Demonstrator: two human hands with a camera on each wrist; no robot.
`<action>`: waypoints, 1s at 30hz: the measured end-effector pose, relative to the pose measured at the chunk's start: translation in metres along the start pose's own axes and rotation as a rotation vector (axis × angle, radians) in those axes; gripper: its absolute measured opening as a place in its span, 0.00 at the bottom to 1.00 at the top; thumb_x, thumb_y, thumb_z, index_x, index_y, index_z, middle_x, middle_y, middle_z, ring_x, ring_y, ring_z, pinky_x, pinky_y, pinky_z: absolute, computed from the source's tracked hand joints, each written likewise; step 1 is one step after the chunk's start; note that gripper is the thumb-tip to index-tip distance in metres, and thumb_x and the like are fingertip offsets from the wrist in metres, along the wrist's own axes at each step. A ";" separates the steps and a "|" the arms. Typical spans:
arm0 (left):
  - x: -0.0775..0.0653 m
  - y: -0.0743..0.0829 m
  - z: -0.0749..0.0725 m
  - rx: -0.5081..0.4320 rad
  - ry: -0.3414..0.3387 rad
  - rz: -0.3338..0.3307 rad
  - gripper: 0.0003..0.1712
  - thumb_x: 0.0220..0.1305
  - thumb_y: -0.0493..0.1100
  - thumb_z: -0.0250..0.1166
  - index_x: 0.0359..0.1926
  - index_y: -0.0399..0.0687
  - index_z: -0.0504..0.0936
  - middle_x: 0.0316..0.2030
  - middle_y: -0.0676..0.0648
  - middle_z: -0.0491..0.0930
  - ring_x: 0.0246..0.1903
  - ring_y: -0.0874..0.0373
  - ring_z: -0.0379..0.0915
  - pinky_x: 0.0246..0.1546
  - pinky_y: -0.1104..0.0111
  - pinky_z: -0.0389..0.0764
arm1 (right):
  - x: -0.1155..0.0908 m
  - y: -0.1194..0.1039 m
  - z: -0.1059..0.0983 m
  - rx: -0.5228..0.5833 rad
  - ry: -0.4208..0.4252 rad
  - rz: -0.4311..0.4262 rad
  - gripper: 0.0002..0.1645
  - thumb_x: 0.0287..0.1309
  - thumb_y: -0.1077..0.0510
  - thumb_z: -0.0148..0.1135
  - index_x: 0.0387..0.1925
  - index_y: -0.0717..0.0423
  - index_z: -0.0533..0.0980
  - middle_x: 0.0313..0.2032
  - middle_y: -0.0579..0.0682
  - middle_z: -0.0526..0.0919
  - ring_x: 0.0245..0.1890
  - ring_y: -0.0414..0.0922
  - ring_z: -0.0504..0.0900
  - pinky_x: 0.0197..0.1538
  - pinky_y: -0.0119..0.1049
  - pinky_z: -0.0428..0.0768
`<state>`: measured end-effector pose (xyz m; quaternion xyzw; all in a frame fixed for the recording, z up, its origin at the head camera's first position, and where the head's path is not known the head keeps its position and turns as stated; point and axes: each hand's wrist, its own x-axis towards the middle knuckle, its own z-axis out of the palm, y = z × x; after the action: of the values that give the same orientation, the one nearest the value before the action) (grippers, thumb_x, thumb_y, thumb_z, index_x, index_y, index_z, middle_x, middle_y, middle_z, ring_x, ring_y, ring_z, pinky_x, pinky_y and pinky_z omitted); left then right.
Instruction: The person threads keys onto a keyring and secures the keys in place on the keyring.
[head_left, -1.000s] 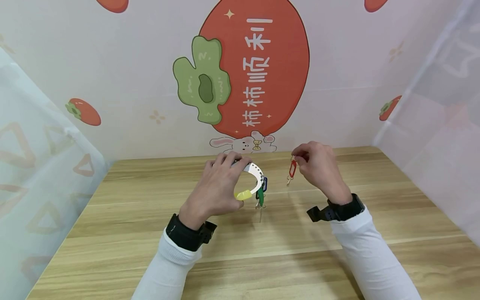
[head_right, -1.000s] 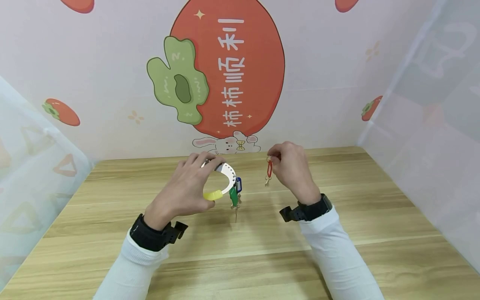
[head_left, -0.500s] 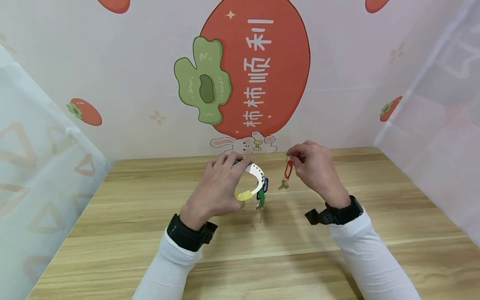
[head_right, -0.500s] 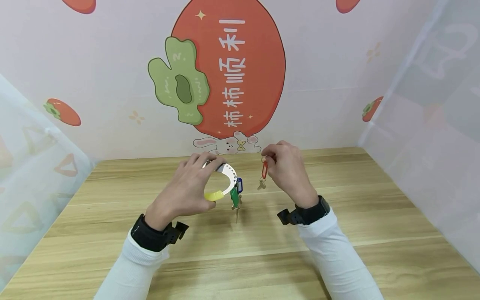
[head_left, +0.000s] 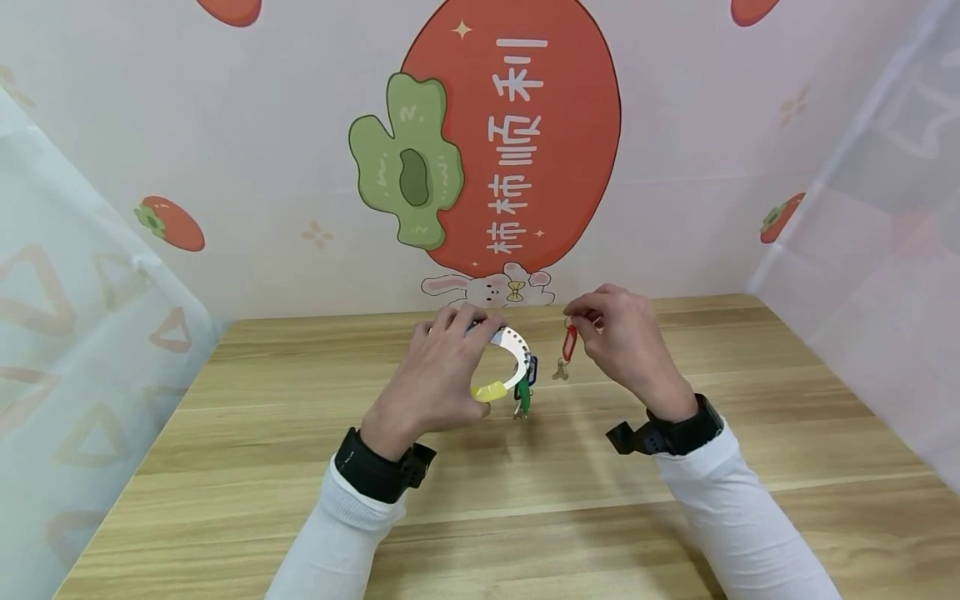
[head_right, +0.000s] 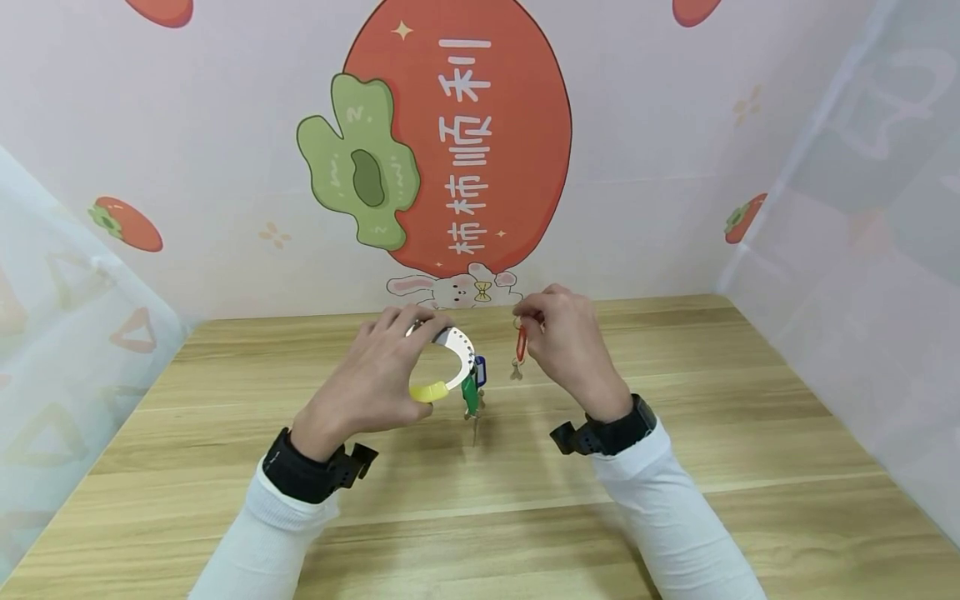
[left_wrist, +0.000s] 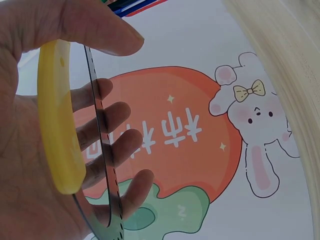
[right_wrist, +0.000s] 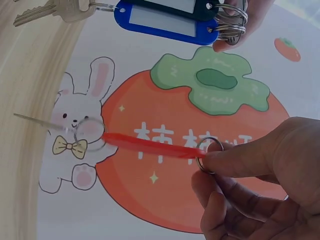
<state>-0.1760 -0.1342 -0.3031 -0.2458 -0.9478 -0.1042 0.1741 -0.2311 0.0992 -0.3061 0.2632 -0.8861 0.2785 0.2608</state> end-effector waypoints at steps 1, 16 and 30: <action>0.000 0.000 0.000 0.000 0.000 -0.001 0.48 0.27 0.50 0.72 0.59 0.57 0.67 0.53 0.50 0.66 0.53 0.52 0.60 0.49 0.50 0.63 | 0.000 -0.001 0.000 -0.001 -0.003 -0.003 0.06 0.49 0.65 0.61 0.30 0.55 0.81 0.29 0.46 0.79 0.27 0.41 0.78 0.30 0.33 0.74; 0.001 0.001 -0.001 0.009 -0.019 -0.004 0.49 0.27 0.51 0.72 0.59 0.56 0.67 0.54 0.49 0.66 0.54 0.50 0.59 0.49 0.50 0.64 | -0.001 -0.008 0.001 0.046 0.015 -0.046 0.07 0.49 0.66 0.60 0.32 0.57 0.80 0.29 0.47 0.79 0.27 0.40 0.78 0.31 0.31 0.74; 0.000 0.001 0.000 0.006 -0.016 -0.006 0.49 0.27 0.50 0.72 0.59 0.57 0.67 0.54 0.49 0.66 0.54 0.51 0.59 0.50 0.50 0.63 | -0.001 -0.010 0.001 0.069 0.048 -0.075 0.05 0.46 0.65 0.64 0.29 0.55 0.78 0.26 0.44 0.79 0.25 0.38 0.76 0.31 0.31 0.74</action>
<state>-0.1756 -0.1329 -0.3023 -0.2436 -0.9502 -0.1000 0.1670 -0.2242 0.0917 -0.3035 0.2983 -0.8591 0.3050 0.2828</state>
